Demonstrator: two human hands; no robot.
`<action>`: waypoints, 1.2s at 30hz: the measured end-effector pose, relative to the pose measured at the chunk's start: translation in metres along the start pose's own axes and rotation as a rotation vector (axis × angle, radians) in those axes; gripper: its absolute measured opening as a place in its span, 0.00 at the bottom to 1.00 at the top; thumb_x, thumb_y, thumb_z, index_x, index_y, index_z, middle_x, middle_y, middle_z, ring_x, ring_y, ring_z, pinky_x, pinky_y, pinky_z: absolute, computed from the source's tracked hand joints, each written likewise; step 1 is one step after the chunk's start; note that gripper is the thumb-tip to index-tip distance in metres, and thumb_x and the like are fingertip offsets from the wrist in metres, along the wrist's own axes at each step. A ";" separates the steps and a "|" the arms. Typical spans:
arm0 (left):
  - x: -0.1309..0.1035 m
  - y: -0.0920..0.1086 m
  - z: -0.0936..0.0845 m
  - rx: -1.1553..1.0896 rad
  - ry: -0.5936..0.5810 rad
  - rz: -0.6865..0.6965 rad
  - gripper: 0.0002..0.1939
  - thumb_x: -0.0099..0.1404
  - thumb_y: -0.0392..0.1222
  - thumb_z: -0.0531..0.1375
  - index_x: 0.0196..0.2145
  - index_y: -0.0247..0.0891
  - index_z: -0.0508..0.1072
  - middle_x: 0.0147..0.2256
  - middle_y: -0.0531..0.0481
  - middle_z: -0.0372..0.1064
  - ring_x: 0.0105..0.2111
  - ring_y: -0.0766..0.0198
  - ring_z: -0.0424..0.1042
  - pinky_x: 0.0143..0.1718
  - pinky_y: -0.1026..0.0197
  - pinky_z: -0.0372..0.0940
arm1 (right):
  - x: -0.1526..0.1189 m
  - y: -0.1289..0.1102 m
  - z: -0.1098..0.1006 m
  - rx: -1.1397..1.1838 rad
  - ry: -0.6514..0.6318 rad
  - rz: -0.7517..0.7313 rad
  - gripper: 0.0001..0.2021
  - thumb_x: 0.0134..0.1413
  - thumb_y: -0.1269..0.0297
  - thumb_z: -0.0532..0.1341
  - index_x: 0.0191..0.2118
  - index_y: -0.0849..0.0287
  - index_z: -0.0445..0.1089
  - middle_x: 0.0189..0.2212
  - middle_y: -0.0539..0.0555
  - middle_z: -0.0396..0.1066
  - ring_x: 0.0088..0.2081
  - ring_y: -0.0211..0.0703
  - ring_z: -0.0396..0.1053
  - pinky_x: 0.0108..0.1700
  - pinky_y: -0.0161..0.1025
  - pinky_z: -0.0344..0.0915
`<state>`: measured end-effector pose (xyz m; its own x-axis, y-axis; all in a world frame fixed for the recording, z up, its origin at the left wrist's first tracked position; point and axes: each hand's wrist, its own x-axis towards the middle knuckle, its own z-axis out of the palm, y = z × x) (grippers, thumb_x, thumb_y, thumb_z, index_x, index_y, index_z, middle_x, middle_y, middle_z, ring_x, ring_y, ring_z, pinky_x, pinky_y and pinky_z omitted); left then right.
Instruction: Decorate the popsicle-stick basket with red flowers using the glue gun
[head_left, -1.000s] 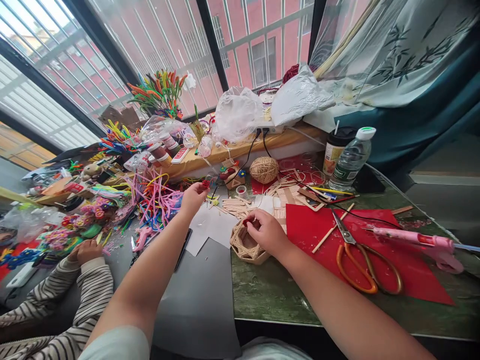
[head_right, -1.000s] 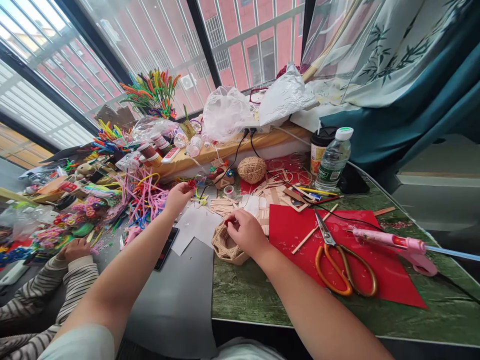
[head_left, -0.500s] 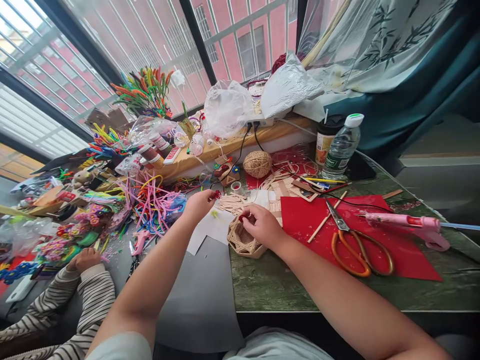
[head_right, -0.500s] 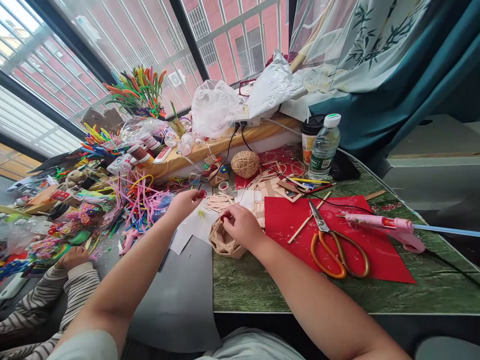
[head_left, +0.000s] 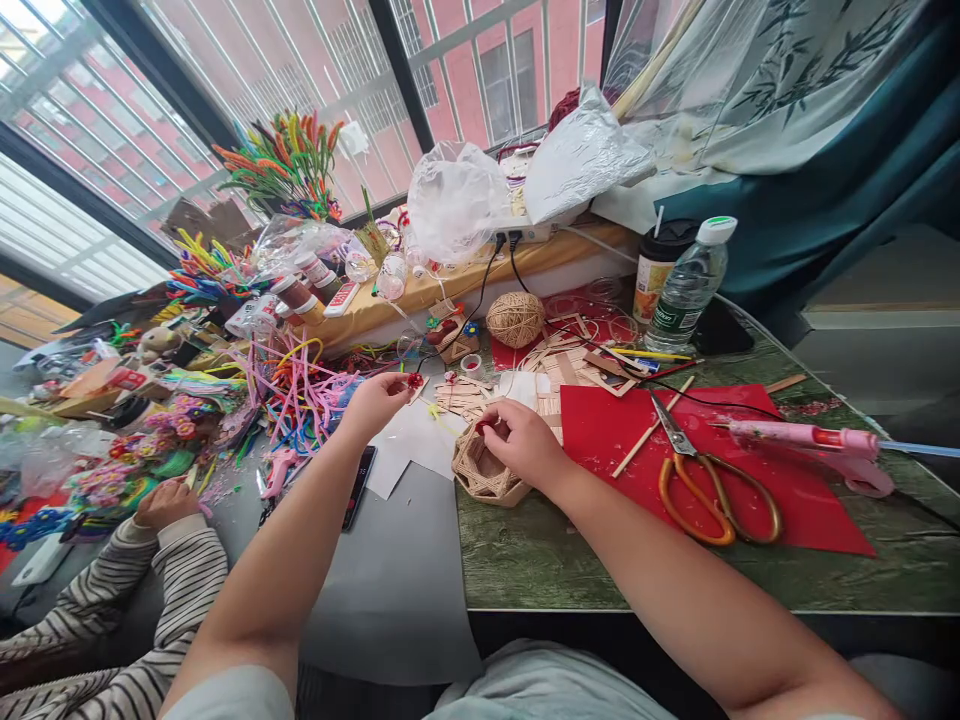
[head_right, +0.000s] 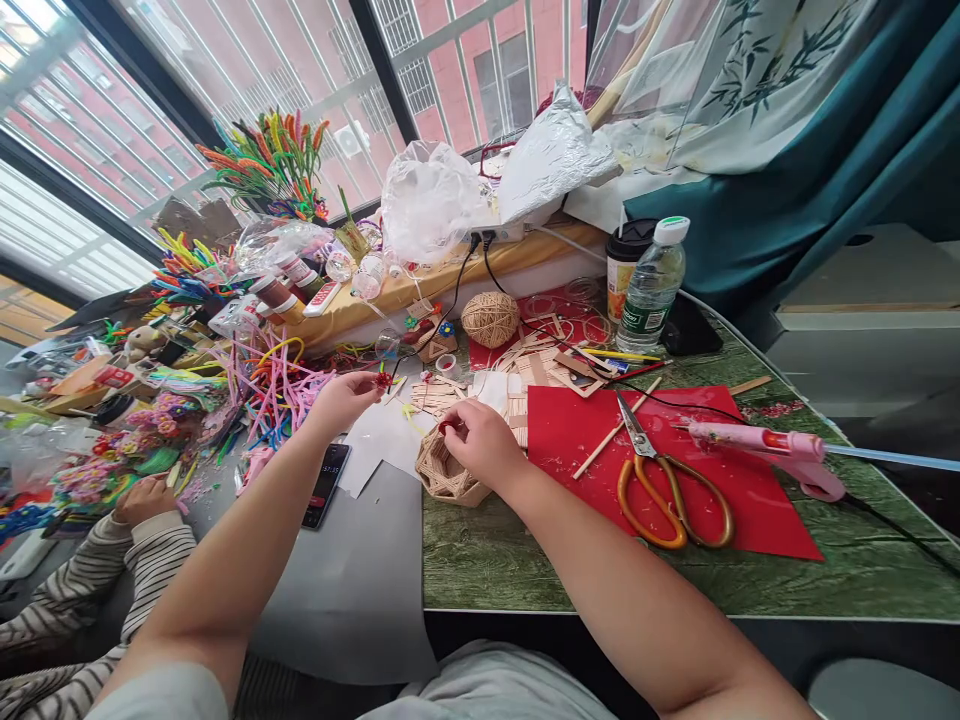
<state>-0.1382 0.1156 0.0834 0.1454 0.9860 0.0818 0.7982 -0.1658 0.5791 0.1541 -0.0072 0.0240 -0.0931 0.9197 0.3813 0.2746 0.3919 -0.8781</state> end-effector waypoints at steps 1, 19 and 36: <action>0.000 -0.006 -0.001 -0.026 -0.004 -0.041 0.24 0.58 0.55 0.70 0.49 0.40 0.82 0.31 0.46 0.80 0.30 0.55 0.76 0.34 0.57 0.67 | 0.000 -0.001 -0.001 -0.002 -0.002 0.003 0.05 0.62 0.71 0.61 0.40 0.54 0.73 0.38 0.52 0.74 0.39 0.45 0.71 0.42 0.40 0.67; 0.011 -0.025 -0.009 0.091 -0.018 0.189 0.18 0.59 0.50 0.68 0.47 0.47 0.82 0.39 0.47 0.82 0.43 0.51 0.74 0.50 0.53 0.66 | 0.001 0.000 0.001 -0.003 0.010 0.004 0.05 0.61 0.71 0.61 0.39 0.54 0.73 0.37 0.52 0.74 0.40 0.45 0.72 0.42 0.41 0.67; 0.002 -0.039 0.011 -0.079 0.234 0.260 0.15 0.70 0.55 0.62 0.42 0.41 0.73 0.37 0.47 0.77 0.36 0.60 0.77 0.38 0.59 0.70 | 0.000 -0.001 0.002 0.002 -0.005 0.047 0.05 0.62 0.70 0.61 0.39 0.54 0.74 0.37 0.51 0.74 0.36 0.43 0.71 0.39 0.40 0.67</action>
<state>-0.1629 0.1236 0.0524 0.1926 0.8900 0.4134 0.7034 -0.4190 0.5742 0.1521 -0.0073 0.0249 -0.0854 0.9371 0.3384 0.2773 0.3486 -0.8953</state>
